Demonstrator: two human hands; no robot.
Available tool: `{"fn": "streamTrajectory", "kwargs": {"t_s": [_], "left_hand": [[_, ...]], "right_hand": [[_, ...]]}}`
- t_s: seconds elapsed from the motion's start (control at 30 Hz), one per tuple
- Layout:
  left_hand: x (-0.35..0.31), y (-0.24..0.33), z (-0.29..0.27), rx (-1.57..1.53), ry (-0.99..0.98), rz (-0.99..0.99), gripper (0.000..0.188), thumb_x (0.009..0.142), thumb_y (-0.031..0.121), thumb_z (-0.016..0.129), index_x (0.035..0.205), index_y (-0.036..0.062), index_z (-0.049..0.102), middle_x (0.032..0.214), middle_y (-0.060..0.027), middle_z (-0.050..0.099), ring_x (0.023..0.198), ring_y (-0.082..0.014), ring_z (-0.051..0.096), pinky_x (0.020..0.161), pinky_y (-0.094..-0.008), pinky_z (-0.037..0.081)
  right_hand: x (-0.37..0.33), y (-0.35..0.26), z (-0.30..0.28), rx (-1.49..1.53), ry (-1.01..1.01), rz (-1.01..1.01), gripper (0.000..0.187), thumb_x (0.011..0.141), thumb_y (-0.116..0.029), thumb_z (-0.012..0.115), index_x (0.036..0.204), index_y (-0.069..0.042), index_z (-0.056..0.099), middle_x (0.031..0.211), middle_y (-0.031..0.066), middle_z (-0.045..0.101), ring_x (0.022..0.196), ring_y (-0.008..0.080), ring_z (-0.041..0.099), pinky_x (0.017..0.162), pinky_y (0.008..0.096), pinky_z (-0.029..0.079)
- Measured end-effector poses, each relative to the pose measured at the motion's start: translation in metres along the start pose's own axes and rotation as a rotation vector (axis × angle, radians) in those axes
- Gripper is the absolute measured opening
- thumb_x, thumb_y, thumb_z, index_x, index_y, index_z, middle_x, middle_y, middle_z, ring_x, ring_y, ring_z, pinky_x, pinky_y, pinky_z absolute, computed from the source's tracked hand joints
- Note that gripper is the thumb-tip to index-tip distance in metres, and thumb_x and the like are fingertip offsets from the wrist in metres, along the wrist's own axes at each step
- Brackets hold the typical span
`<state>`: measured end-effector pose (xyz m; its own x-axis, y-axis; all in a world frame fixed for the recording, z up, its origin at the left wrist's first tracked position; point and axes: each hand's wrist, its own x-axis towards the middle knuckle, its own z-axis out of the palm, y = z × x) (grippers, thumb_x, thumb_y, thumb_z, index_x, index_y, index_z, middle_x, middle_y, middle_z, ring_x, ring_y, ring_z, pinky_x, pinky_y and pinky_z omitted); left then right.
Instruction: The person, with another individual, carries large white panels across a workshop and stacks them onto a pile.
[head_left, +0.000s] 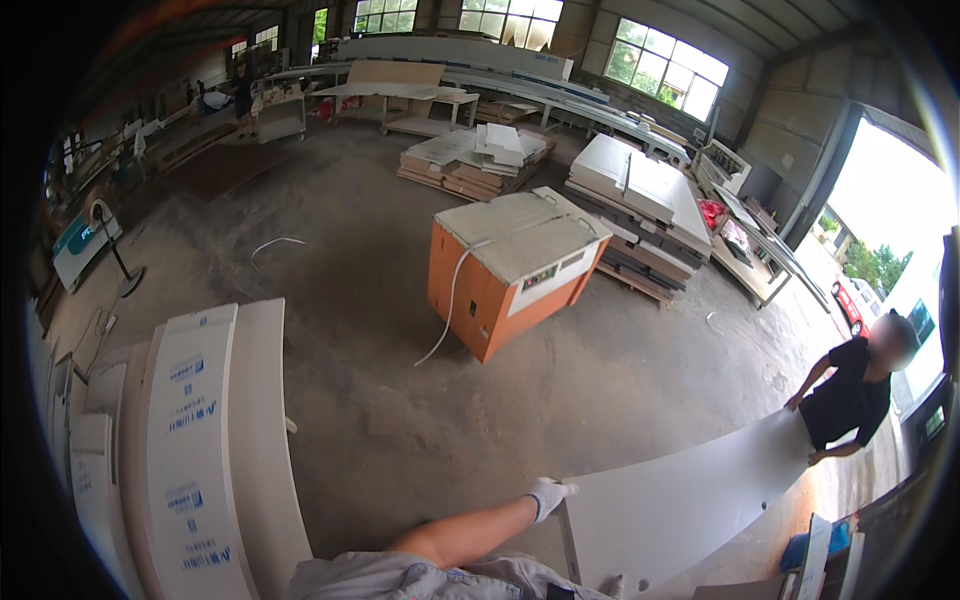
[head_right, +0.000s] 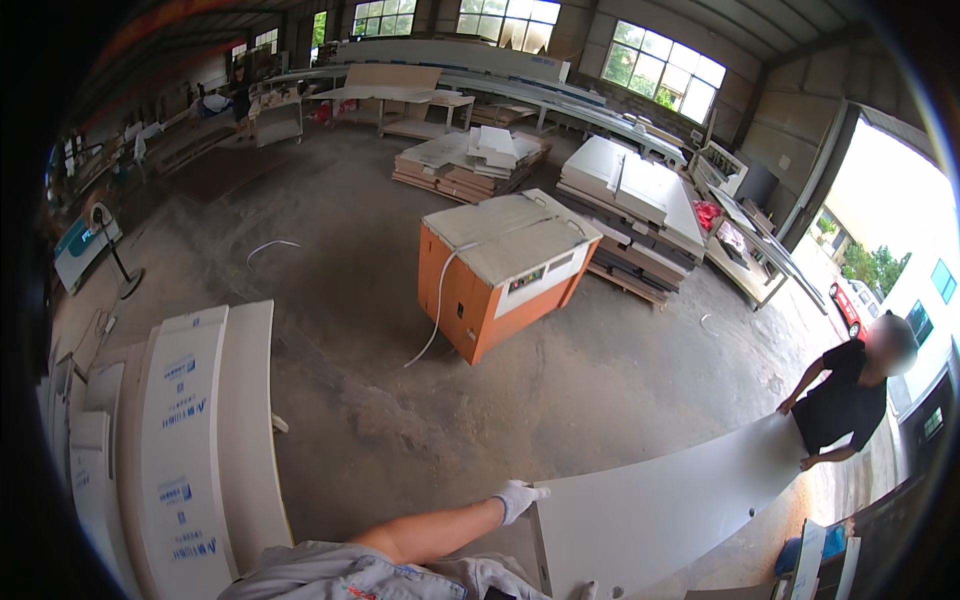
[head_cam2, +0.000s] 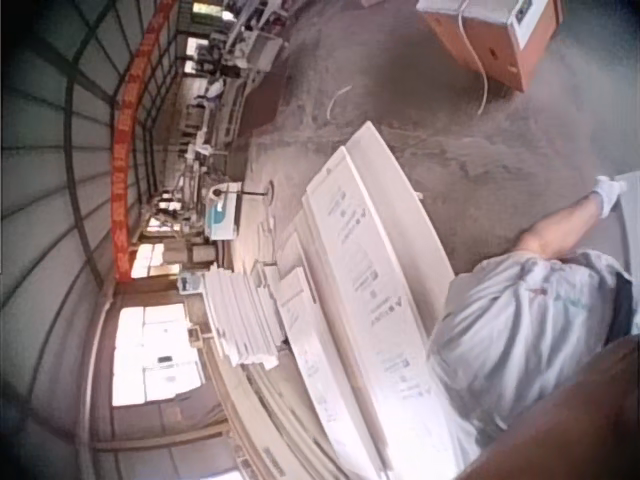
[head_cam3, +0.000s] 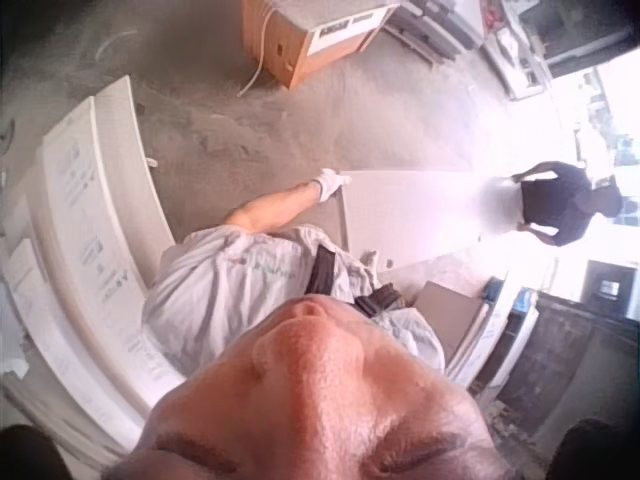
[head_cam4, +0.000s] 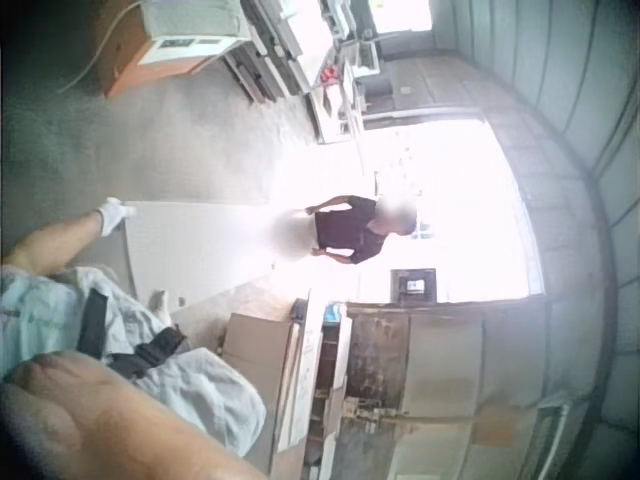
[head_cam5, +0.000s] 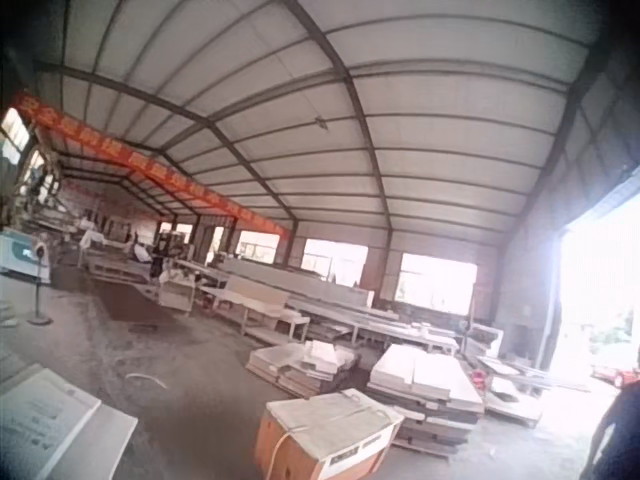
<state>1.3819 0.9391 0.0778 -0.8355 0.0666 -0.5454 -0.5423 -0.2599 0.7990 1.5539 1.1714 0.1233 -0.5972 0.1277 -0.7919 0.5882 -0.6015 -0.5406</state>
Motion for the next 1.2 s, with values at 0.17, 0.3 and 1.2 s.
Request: {"fn": "streamTrajectory", "kwargs": {"t_s": [0.17, 0.3, 1.2], "left_hand": [[0.051, 0.123, -0.094, 0.039, 0.013, -0.100, 0.056, 0.082, 0.039, 0.076, 0.114, -0.0057, 0.065, 0.104, -0.0130, 0.071, 0.088, -0.0196, 0.066, 0.081, -0.0327, 0.051], [0.139, 0.191, -0.226, 0.238, -0.026, 0.036, 0.049, 0.083, 0.039, 0.073, 0.104, -0.0050, 0.068, 0.093, -0.0140, 0.071, 0.084, -0.0229, 0.066, 0.076, -0.0365, 0.052], [0.345, 0.619, -1.368, 0.180, 0.861, -0.353, 0.025, 0.093, 0.029, 0.053, 0.106, 0.0092, 0.059, 0.080, -0.0067, 0.063, 0.074, -0.0308, 0.063, 0.056, -0.0484, 0.050]], "right_hand": [[0.042, 0.014, 0.156, 0.081, 0.097, -0.025, 0.068, 0.090, -0.063, 0.057, 0.142, -0.022, 0.042, 0.137, 0.0053, 0.048, 0.122, 0.0306, 0.050, 0.099, 0.0591, 0.037], [0.105, 0.035, 0.293, 0.150, 0.125, -0.027, 0.066, 0.089, -0.062, 0.060, 0.140, -0.022, 0.046, 0.133, 0.0043, 0.053, 0.119, 0.0295, 0.053, 0.097, 0.0578, 0.041], [0.543, 0.010, 1.087, 0.342, 0.468, -0.059, 0.069, 0.083, -0.065, 0.067, 0.129, -0.014, 0.059, 0.128, 0.0067, 0.063, 0.114, 0.0324, 0.058, 0.094, 0.0575, 0.048]]}}
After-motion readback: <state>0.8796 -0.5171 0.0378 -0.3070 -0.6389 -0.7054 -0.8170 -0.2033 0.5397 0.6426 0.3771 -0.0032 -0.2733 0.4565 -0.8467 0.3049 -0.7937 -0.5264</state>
